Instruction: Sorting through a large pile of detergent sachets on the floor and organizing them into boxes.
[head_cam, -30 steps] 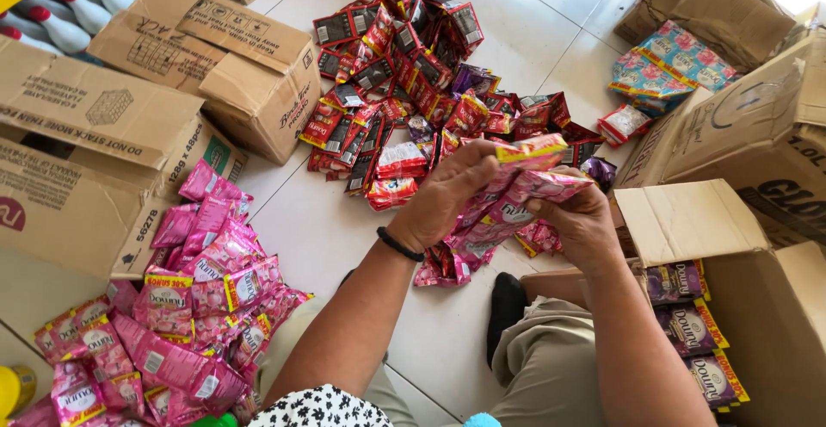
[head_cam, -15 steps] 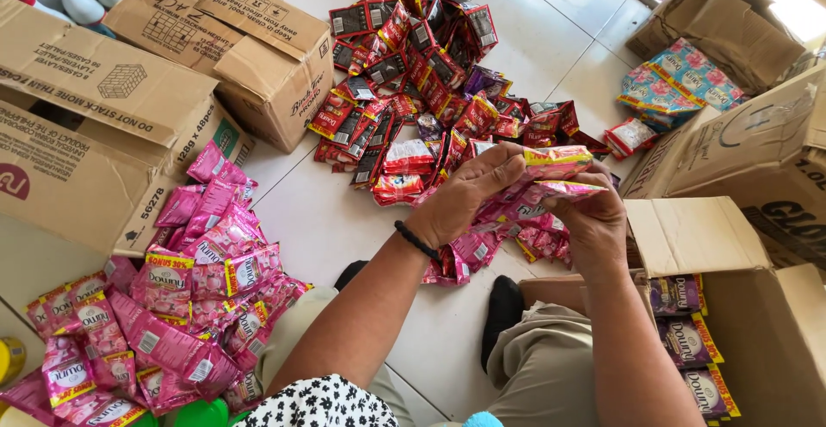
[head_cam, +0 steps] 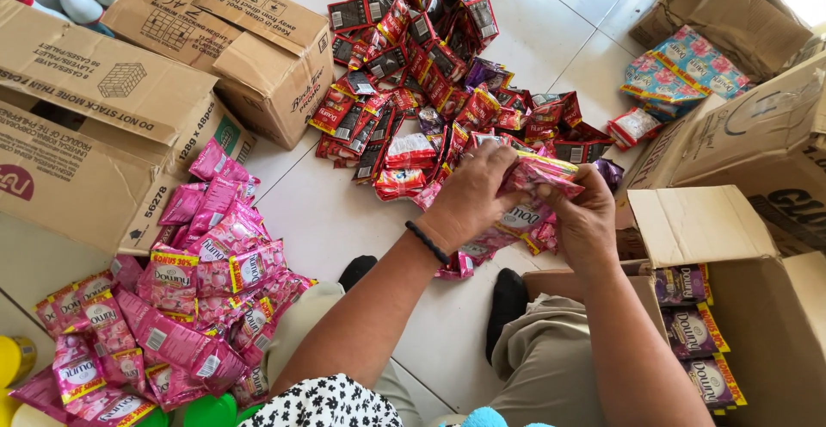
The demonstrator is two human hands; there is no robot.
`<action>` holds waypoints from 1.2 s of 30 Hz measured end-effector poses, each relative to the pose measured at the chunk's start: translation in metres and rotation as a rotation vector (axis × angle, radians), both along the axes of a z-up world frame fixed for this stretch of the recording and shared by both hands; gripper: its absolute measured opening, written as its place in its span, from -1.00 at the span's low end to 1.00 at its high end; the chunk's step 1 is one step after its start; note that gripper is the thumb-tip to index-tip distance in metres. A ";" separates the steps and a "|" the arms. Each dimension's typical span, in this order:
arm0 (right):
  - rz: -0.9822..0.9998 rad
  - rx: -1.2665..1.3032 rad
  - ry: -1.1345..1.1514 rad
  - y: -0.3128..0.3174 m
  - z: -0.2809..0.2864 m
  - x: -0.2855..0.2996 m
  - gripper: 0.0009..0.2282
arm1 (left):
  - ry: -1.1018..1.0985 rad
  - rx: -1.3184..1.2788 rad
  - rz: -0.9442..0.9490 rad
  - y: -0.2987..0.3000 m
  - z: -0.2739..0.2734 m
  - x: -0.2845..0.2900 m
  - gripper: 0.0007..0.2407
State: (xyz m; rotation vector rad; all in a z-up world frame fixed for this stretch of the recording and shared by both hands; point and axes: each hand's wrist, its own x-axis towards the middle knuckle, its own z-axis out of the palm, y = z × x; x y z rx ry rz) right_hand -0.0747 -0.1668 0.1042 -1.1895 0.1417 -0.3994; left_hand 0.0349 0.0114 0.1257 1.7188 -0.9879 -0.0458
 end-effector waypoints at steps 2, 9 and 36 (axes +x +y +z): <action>-0.013 -0.017 -0.008 0.000 0.001 -0.002 -0.80 | -0.137 -0.015 0.107 0.007 0.016 0.000 -0.60; -0.193 -0.394 -0.076 0.030 0.042 0.004 -0.83 | 0.369 -0.257 -0.117 -0.008 -0.008 -0.003 -0.83; -0.159 -0.298 -0.452 0.019 0.201 -0.065 -0.82 | 1.816 -0.394 -0.233 -0.092 -0.241 -0.047 -0.30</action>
